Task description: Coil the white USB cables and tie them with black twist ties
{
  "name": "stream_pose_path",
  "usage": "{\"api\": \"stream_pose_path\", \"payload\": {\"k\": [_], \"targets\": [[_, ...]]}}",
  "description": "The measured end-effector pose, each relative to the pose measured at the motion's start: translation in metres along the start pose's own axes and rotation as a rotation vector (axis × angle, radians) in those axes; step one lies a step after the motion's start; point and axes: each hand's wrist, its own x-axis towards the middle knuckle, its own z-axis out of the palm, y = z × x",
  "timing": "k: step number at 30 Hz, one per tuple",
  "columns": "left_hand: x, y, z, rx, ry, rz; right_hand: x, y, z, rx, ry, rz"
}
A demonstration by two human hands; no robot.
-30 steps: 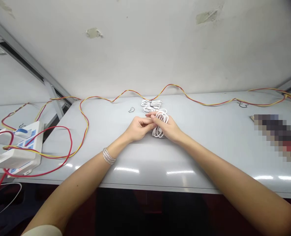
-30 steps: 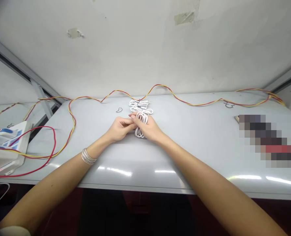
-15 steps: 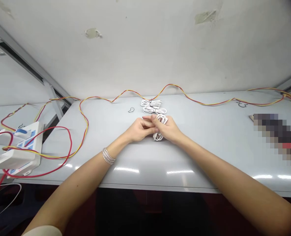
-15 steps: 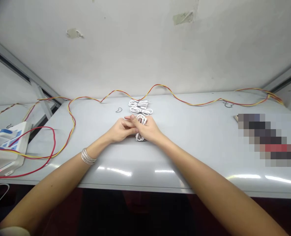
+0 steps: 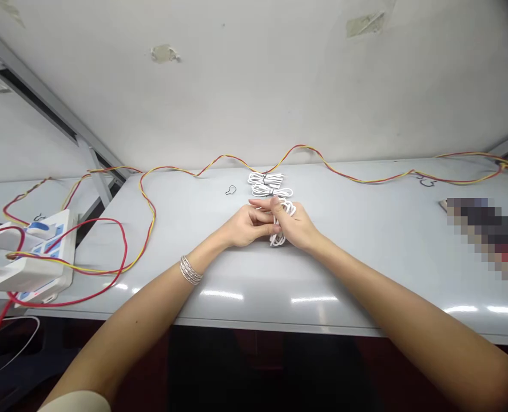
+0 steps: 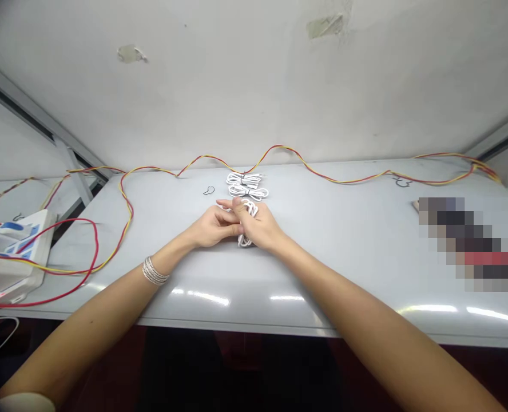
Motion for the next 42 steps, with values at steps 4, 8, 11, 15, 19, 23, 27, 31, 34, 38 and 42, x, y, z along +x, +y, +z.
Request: {"api": "stream_pose_path", "payload": {"k": [4, 8, 11, 15, 19, 23, 27, 31, 34, 38, 42], "targets": [[-0.001, -0.002, 0.001, -0.092, 0.008, -0.041, 0.001, 0.001, -0.002, 0.004, -0.029, 0.05], [-0.002, 0.0, 0.003, -0.136, 0.034, -0.061, 0.004, 0.002, -0.004, 0.004, -0.049, 0.073], [-0.001, 0.002, 0.004, -0.303, 0.108, -0.105, 0.008, 0.005, -0.005, 0.016, -0.026, 0.054], [0.003, 0.0, 0.002, -0.445, 0.295, -0.136, 0.013, 0.009, -0.009, 0.009, 0.065, -0.008], [0.006, -0.002, -0.001, -0.364, 0.428, -0.086, 0.015, 0.014, -0.013, -0.041, 0.14, -0.1], [0.006, 0.0, -0.001, -0.213, 0.488, 0.009, 0.015, 0.016, -0.015, -0.248, 0.26, -0.173], [0.006, -0.002, -0.001, -0.11, 0.541, 0.03, 0.015, 0.017, -0.016, -0.297, 0.307, -0.195], [0.007, -0.006, -0.001, -0.108, 0.558, 0.034, 0.016, 0.017, -0.015, -0.315, 0.308, -0.186], [0.008, -0.008, -0.001, -0.115, 0.566, 0.025, 0.015, 0.016, -0.015, -0.299, 0.321, -0.202], [0.008, -0.008, -0.001, -0.125, 0.563, 0.035, 0.015, 0.015, -0.015, -0.265, 0.338, -0.224], [0.008, -0.006, -0.001, -0.121, 0.551, 0.05, 0.015, 0.016, -0.015, -0.259, 0.347, -0.237]]}}
